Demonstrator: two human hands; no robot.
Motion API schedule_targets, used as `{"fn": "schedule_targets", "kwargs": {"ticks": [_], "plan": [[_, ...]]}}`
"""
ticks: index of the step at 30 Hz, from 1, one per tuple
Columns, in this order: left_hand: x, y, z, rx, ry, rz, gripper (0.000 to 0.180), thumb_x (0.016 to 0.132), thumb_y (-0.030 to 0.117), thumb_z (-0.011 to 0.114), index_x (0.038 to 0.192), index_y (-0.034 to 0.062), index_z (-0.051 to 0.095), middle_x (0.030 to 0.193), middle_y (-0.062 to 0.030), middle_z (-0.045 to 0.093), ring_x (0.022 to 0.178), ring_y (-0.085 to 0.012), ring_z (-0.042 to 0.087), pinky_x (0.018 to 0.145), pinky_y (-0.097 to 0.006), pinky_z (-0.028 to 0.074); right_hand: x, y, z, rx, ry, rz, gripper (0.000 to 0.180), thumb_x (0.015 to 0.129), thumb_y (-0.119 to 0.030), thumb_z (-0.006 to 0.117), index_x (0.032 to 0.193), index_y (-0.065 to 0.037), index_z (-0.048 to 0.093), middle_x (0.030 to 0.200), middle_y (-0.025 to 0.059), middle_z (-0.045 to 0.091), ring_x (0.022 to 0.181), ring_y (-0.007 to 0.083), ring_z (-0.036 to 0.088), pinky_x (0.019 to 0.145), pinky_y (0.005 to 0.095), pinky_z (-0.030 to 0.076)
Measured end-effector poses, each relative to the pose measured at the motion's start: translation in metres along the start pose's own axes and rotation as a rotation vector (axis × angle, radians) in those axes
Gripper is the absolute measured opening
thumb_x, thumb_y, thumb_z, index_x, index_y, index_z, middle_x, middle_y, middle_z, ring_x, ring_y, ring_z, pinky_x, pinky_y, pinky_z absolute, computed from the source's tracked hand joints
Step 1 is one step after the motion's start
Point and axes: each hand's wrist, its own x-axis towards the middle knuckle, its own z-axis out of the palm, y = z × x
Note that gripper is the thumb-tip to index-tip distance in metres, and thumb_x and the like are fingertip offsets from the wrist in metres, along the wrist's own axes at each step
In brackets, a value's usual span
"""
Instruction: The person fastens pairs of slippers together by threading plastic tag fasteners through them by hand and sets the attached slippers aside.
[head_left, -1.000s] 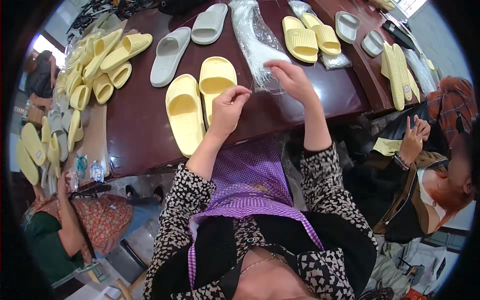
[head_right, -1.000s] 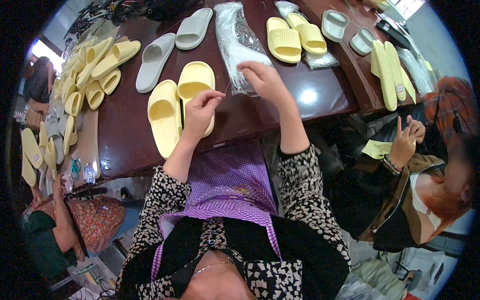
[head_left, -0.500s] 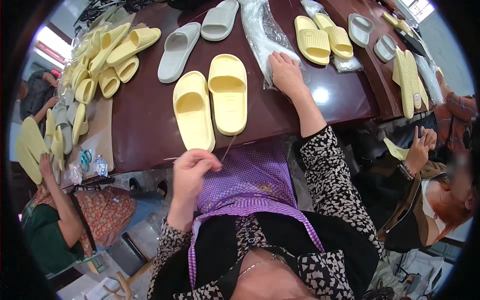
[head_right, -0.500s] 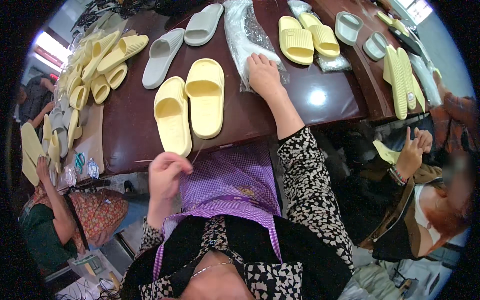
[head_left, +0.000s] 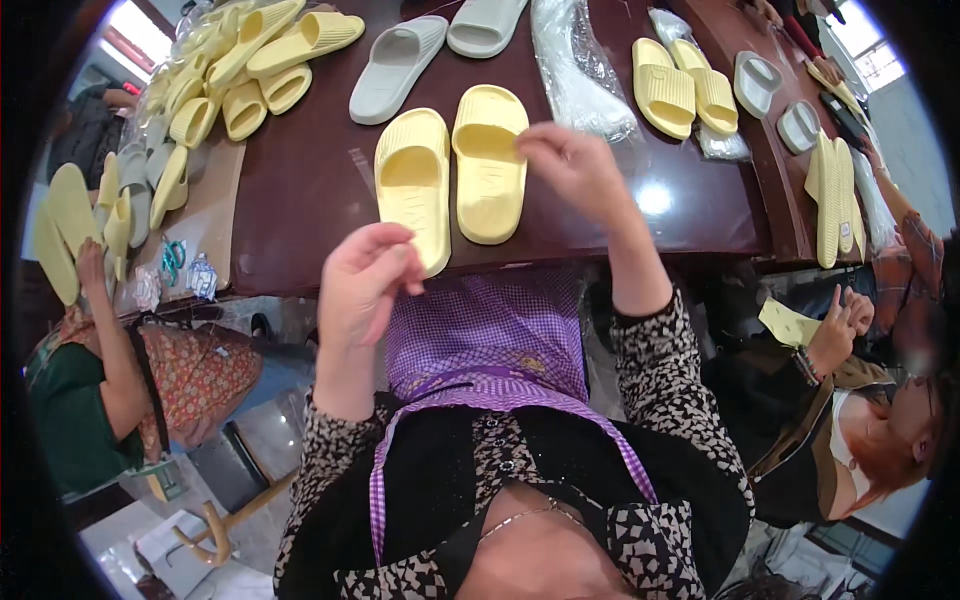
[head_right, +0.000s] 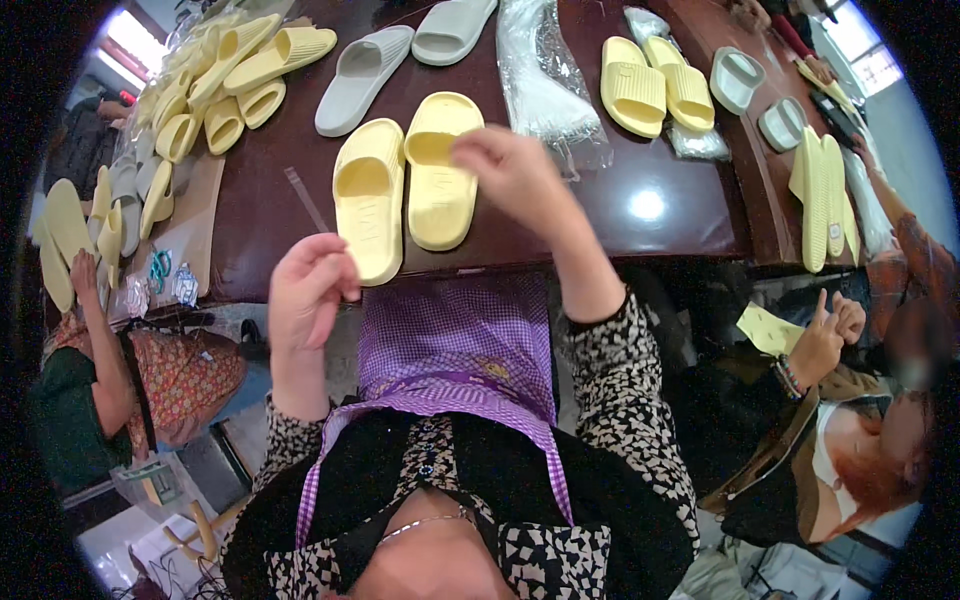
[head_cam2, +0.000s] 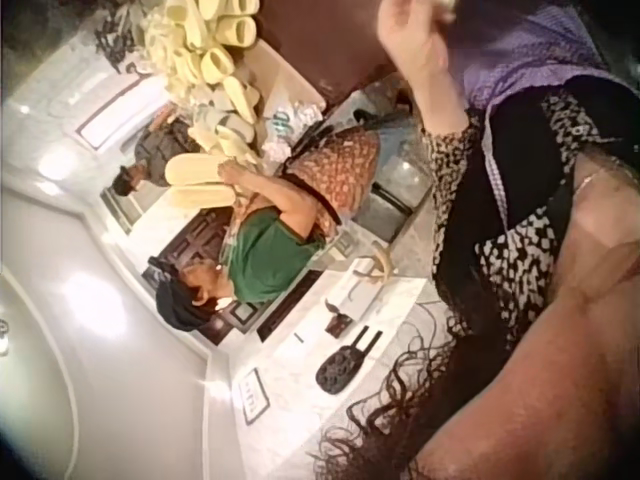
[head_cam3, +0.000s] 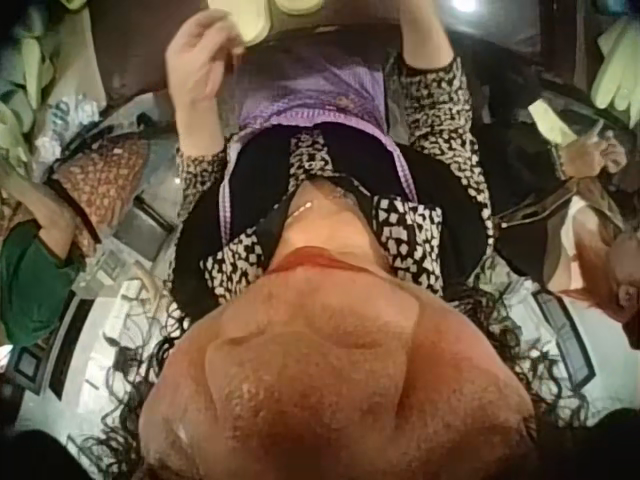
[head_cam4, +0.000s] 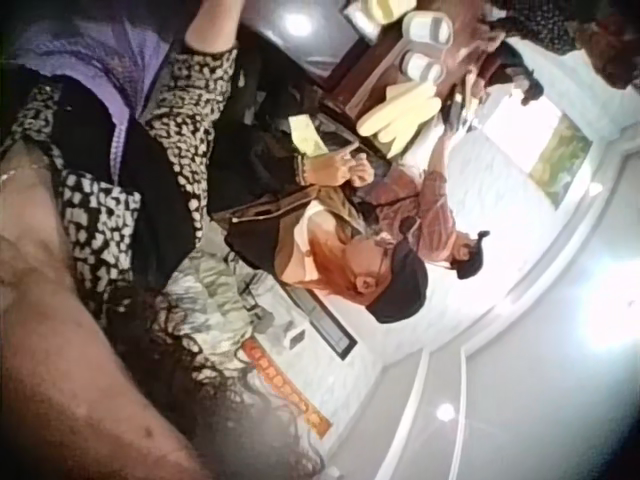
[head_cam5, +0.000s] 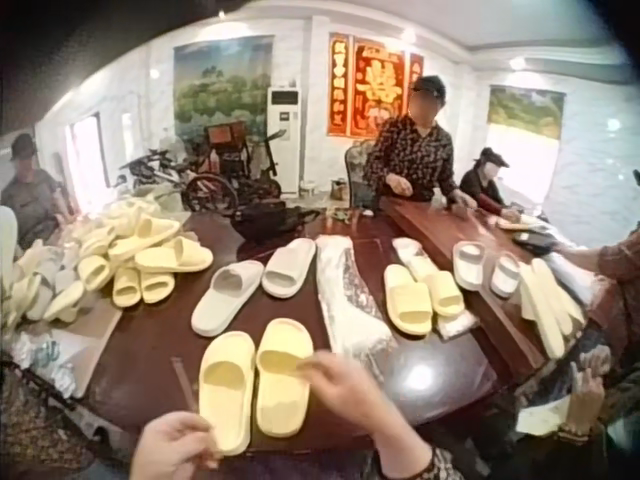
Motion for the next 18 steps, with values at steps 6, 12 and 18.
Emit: {"fn": "schedule_targets", "kwargs": {"ticks": [6, 12, 18], "plan": [[0.017, -0.027, 0.037, 0.012, -0.211, -0.187, 0.015, 0.089, 0.005, 0.059, 0.102, -0.002, 0.062, 0.08, -0.0067, 0.064, 0.068, -0.0128, 0.06, 0.058, -0.024, 0.048, -0.038, -0.042, 0.036, 0.448, -0.229, 0.166, 0.012, 0.088, -0.006, 0.059, 0.094, 0.003, 0.064, 0.08, 0.004, 0.065, 0.077, 0.0073, 0.06, 0.069, 0.0229, 0.049], [0.01, -0.024, 0.035, 0.449, -0.225, -0.111, 0.013, 0.088, 0.005, 0.061, 0.097, -0.0026, 0.064, 0.08, -0.0043, 0.066, 0.069, -0.0097, 0.06, 0.058, -0.022, 0.047, -0.033, -0.026, 0.031, 0.452, -0.002, 0.025, 0.008, 0.089, -0.005, 0.057, 0.089, 0.002, 0.062, 0.077, 0.0047, 0.063, 0.072, 0.0082, 0.058, 0.065, 0.0232, 0.049], [-0.017, 0.01, 0.041, 0.836, -0.163, 0.138, 0.008, 0.083, 0.0, 0.061, 0.09, -0.0034, 0.063, 0.079, -0.0075, 0.065, 0.071, -0.0122, 0.061, 0.061, -0.025, 0.048, -0.027, -0.046, -0.009, 0.658, 0.155, 0.129, 0.007, 0.09, -0.005, 0.056, 0.087, 0.001, 0.06, 0.073, 0.0038, 0.061, 0.063, 0.0096, 0.055, 0.058, 0.0218, 0.046]]}}
